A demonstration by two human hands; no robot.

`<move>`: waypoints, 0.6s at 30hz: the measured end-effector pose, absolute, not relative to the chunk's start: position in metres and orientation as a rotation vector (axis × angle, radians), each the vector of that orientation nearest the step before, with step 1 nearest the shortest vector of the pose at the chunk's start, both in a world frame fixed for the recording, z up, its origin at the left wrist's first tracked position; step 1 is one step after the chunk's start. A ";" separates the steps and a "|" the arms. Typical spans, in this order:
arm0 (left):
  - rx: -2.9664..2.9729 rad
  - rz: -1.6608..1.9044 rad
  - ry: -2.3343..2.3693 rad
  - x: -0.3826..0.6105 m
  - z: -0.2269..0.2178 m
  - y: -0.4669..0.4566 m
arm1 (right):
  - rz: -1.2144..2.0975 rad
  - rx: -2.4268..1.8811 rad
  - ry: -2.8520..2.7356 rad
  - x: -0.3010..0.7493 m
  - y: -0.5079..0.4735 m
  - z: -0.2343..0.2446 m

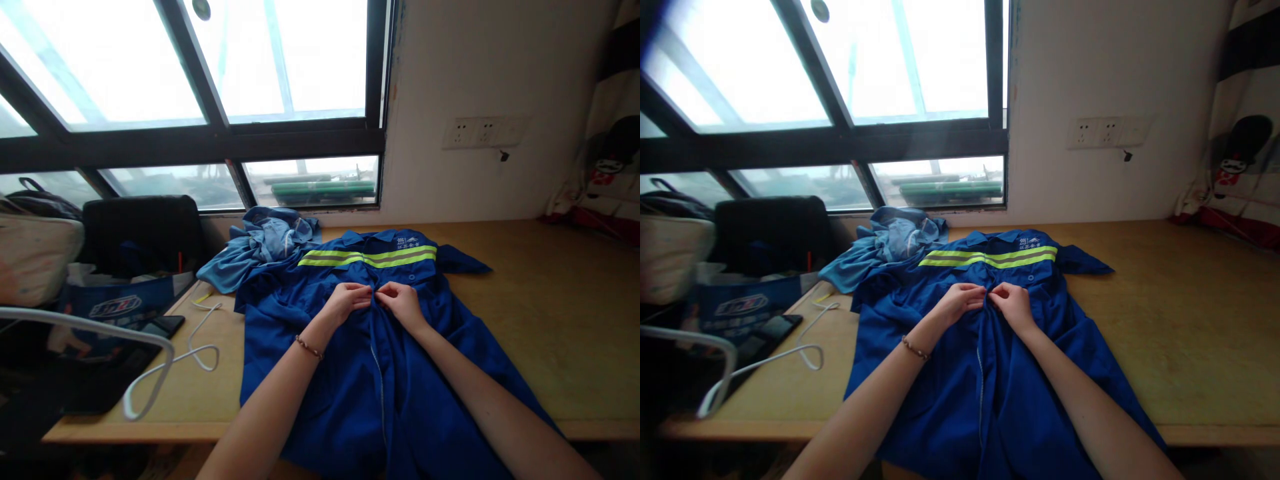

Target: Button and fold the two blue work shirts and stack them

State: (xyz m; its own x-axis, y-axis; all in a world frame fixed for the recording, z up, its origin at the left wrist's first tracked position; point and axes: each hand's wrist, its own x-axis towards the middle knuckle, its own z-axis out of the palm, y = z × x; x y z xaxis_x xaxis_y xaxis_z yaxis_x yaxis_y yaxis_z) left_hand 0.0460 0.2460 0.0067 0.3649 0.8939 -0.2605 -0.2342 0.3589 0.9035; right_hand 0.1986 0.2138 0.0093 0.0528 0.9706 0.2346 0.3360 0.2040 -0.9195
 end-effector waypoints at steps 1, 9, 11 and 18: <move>0.920 0.872 0.901 0.048 0.007 0.244 | 0.672 -1.332 -1.541 0.198 0.212 0.009; 0.865 0.954 0.946 0.054 -0.002 0.244 | 0.407 -1.378 -1.737 0.192 0.209 0.007; 0.782 0.970 0.922 0.054 -0.001 0.246 | 0.491 -1.360 -1.693 0.192 0.210 0.005; 0.683 1.045 0.923 0.056 0.002 0.244 | 0.659 -1.291 -1.571 0.192 0.214 -0.001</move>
